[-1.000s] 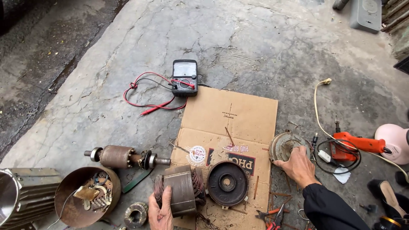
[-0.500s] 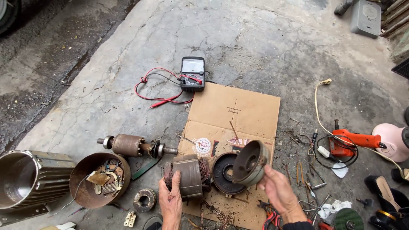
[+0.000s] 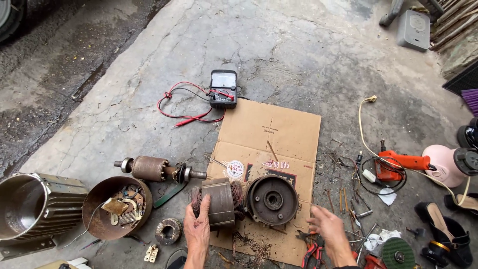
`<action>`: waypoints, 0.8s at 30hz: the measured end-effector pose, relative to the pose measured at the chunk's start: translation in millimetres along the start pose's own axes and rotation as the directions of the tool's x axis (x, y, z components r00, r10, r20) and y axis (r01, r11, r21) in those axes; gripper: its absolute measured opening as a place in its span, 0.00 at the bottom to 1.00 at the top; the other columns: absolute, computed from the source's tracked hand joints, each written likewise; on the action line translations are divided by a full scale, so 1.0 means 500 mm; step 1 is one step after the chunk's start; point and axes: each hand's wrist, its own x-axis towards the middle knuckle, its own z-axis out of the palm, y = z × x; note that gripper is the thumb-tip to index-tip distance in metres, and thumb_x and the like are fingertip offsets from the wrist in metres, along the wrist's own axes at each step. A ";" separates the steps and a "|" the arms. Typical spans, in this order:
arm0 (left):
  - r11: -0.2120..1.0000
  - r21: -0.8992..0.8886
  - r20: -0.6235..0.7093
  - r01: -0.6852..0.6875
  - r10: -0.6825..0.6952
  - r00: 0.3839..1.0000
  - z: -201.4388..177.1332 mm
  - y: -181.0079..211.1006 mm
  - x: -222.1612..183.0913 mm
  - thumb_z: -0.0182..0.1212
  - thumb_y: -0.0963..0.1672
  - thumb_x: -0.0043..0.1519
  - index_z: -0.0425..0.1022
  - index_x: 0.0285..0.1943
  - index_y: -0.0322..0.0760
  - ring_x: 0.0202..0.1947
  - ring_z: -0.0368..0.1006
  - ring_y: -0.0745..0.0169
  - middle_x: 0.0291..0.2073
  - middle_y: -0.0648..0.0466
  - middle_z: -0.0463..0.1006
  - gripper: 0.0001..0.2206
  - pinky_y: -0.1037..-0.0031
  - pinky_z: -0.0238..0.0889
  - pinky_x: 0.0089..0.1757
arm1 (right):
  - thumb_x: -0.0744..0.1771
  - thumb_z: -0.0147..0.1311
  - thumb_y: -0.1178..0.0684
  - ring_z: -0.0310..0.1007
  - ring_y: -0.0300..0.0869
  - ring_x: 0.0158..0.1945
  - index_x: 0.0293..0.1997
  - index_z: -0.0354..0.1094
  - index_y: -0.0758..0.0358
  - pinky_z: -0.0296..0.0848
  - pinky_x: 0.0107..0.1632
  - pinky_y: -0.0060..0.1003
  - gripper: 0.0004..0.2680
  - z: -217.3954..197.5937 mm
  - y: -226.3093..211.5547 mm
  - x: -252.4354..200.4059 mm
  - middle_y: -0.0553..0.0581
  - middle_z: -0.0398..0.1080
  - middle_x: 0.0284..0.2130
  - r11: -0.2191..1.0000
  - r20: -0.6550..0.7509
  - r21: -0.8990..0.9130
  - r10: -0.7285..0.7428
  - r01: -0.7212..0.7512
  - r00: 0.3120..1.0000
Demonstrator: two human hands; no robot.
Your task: Loosening and removing copper wire coils from an electric motor stator using a screwdriver, hammer, and pliers.
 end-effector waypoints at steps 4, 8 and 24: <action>0.998 -0.045 0.085 0.043 -0.039 0.996 -0.029 0.037 -0.017 0.65 0.61 0.55 0.83 0.65 0.37 0.60 0.82 0.50 0.58 0.43 0.87 0.35 0.56 0.72 0.60 | 0.73 0.52 0.47 0.78 0.60 0.64 0.80 0.59 0.68 0.77 0.66 0.51 0.24 0.071 -0.013 -0.067 0.77 0.74 0.66 0.973 0.048 -0.209 0.106 -0.093 0.993; 0.992 -0.056 0.105 0.110 -0.104 0.989 -0.032 0.047 -0.013 0.64 0.61 0.55 0.82 0.69 0.42 0.67 0.77 0.49 0.65 0.45 0.84 0.37 0.51 0.68 0.65 | 0.72 0.55 0.48 0.85 0.52 0.45 0.82 0.57 0.67 0.79 0.49 0.44 0.26 0.119 0.018 -0.057 0.71 0.84 0.43 0.912 0.029 -0.408 0.060 -0.043 0.998; 0.989 -0.054 0.116 0.135 -0.128 0.985 -0.026 0.032 0.008 0.64 0.62 0.57 0.86 0.61 0.45 0.65 0.78 0.51 0.62 0.48 0.85 0.30 0.46 0.70 0.63 | 0.70 0.50 0.45 0.73 0.46 0.74 0.75 0.68 0.52 0.71 0.74 0.50 0.21 0.294 0.036 -0.173 0.54 0.73 0.71 0.829 0.284 -0.508 -0.096 0.235 0.954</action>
